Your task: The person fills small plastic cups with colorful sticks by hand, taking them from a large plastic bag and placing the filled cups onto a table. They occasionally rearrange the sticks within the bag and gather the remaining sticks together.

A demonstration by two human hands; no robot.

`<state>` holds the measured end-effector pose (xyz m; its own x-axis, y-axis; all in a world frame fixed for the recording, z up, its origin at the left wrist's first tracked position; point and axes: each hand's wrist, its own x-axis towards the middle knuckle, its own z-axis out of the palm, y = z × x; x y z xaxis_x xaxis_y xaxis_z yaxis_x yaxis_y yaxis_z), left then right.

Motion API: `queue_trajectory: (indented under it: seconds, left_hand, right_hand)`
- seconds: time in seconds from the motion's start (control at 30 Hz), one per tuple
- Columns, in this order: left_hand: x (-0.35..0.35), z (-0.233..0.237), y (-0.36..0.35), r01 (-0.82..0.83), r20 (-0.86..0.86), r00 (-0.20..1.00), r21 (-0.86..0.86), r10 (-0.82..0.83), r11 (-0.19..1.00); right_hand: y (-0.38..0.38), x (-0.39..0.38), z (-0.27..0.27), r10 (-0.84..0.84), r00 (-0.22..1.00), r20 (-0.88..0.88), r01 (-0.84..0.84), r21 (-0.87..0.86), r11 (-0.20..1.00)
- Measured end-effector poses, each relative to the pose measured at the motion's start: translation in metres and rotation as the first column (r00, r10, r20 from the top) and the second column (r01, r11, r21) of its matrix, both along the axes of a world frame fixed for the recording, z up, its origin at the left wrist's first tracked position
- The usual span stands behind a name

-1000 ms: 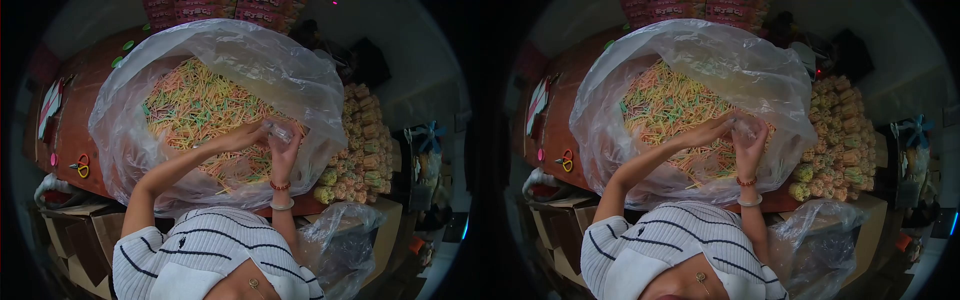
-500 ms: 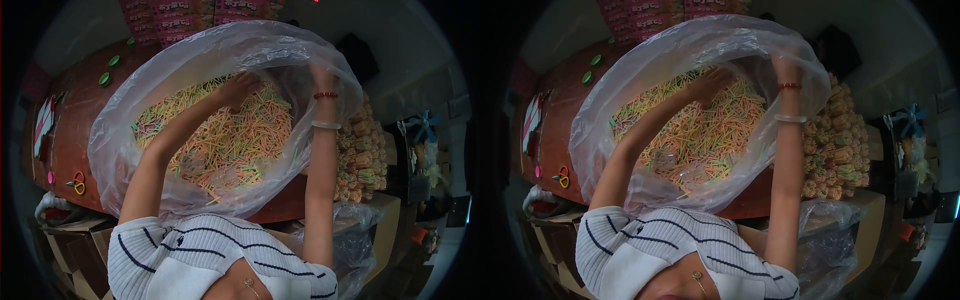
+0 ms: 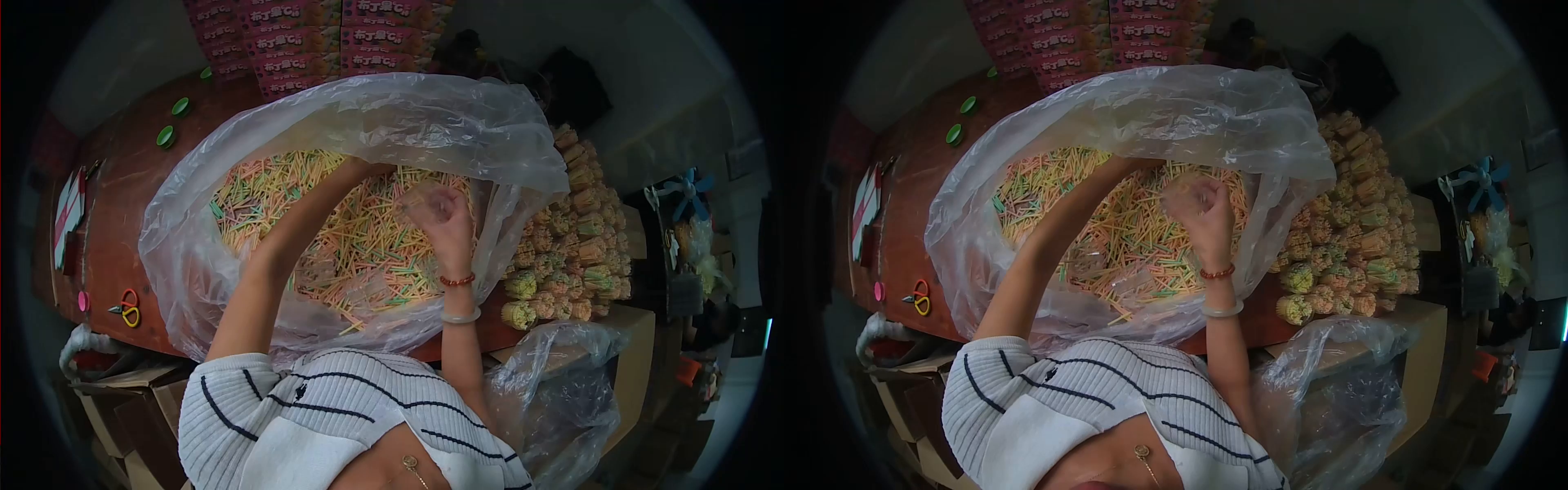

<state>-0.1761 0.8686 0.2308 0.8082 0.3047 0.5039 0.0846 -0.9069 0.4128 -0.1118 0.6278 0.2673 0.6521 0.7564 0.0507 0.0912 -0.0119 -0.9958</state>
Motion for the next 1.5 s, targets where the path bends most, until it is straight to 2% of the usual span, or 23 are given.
queue_trajectory:
  seconds: [0.03,0.1,0.17,0.23,0.27,0.33,0.37,0.47,0.53,0.63,0.83,1.03,1.1,1.13,1.17,1.2,1.27,1.3,1.33,1.37,1.4,1.43,1.5]
  left_hand:
    - [-0.007,0.007,-0.005,-0.082,-0.306,0.95,-0.041,0.065,0.996]
    - [-0.015,-0.007,-0.009,-0.079,-0.288,0.956,-0.078,0.053,0.994]
    - [-0.021,-0.018,-0.013,-0.074,-0.268,0.962,-0.109,0.043,0.991]
    - [-0.049,0.016,-0.05,0.016,-0.003,1.0,-0.437,-0.019,0.899]
    - [-0.057,0.029,-0.058,0.013,-0.01,1.0,-0.434,-0.019,0.901]
    - [-0.067,0.05,-0.07,-0.226,-0.279,0.96,-0.752,0.011,0.619]
    - [-0.073,0.059,-0.078,-0.229,-0.281,0.96,-0.749,0.015,0.622]
    - [-0.087,0.067,-0.098,-0.173,-0.144,0.985,-0.889,0.099,0.424]
    - [-0.093,0.069,-0.106,-0.108,-0.093,0.993,-0.97,0.079,0.219]
    - [-0.101,0.088,-0.131,-0.213,-0.19,0.973,-0.955,0.128,0.208]
    - [-0.1,0.073,-0.146,-0.085,-0.099,0.995,-0.893,-0.01,0.443]
    - [-0.1,0.064,-0.147,0.246,0.243,0.969,-0.908,-0.053,0.34]
    - [-0.107,0.06,-0.135,0.188,0.147,0.98,-0.898,-0.132,0.398]
    - [-0.11,0.059,-0.124,0.143,0.05,0.978,-0.871,-0.205,0.47]
    - [-0.113,0.06,-0.116,0.144,0.054,0.979,-0.867,-0.197,0.477]
    - [-0.117,0.059,-0.111,0.144,0.074,0.981,-0.898,-0.181,0.416]
    - [-0.132,0.052,-0.097,0.144,0.104,0.983,-0.949,-0.154,0.282]
    - [-0.15,0.004,-0.068,-0.008,-0.023,0.998,-0.976,-0.066,0.217]
    - [-0.15,0.021,-0.068,-0.009,-0.023,0.998,-0.976,-0.063,0.217]
    - [-0.154,0.04,-0.066,-0.01,-0.216,0.952,-0.733,-0.219,0.681]
    - [-0.154,0.056,-0.064,0.114,-0.447,0.861,-0.295,-0.243,0.949]
    - [-0.148,0.058,-0.064,0.114,-0.443,0.864,-0.29,-0.239,0.95]
    - [-0.13,0.06,-0.073,0.286,-0.592,0.769,-0.018,-0.241,0.958]
  right_hand:
    - [-0.007,-0.014,-0.008,-0.002,0.996,0.086,0.0,0.022,1.0]
    - [-0.015,-0.033,-0.017,-0.008,0.986,0.169,-0.001,0.047,0.999]
    - [-0.016,-0.044,-0.019,-0.067,0.91,0.408,0.079,-0.012,0.997]
    - [-0.012,-0.05,-0.021,-0.02,0.914,0.406,0.04,-0.041,0.998]
    - [-0.01,-0.054,-0.022,0.026,0.914,0.405,0.002,-0.07,0.998]
    - [-0.01,-0.061,-0.03,0.015,0.942,0.336,-0.005,-0.03,1.0]
    - [-0.008,-0.063,-0.034,0.006,0.962,0.273,-0.009,0.011,1.0]
    - [-0.01,-0.068,-0.05,-0.022,0.977,0.211,0.007,0.074,0.997]
    - [-0.011,-0.073,-0.048,-0.047,0.979,0.197,0.038,0.052,0.998]
    - [-0.014,-0.073,-0.046,-0.063,0.98,0.189,0.057,0.04,0.998]
    - [-0.017,-0.069,-0.035,-0.003,0.954,0.3,0.012,-0.03,0.999]
    - [-0.02,-0.071,-0.014,-0.025,0.937,0.348,0.001,0.07,0.998]
    - [-0.024,-0.074,-0.017,-0.007,0.955,0.295,-0.014,0.069,0.997]
    - [-0.024,-0.073,-0.018,0.053,0.987,-0.154,-0.025,0.18,0.983]
    - [-0.022,-0.07,-0.02,0.16,0.814,-0.559,0.006,0.284,0.959]
    - [-0.023,-0.07,-0.02,0.051,0.996,0.075,-0.058,0.097,0.994]
    - [-0.031,-0.062,-0.019,0.043,0.994,0.101,-0.042,-0.012,0.999]
    - [-0.03,-0.056,-0.013,0.042,0.99,0.138,-0.026,-0.114,0.993]
    - [-0.032,-0.053,-0.017,0.046,0.952,0.303,-0.017,-0.097,0.995]
    - [-0.035,-0.054,-0.026,0.044,0.953,0.3,-0.016,-0.098,0.995]
    - [-0.035,-0.055,-0.024,-0.006,0.954,0.299,0.02,-0.043,0.999]
    - [-0.035,-0.054,-0.022,-0.055,0.953,0.299,0.053,0.012,0.998]
    - [-0.04,-0.058,-0.019,-0.004,0.95,0.312,0.018,-0.042,0.999]
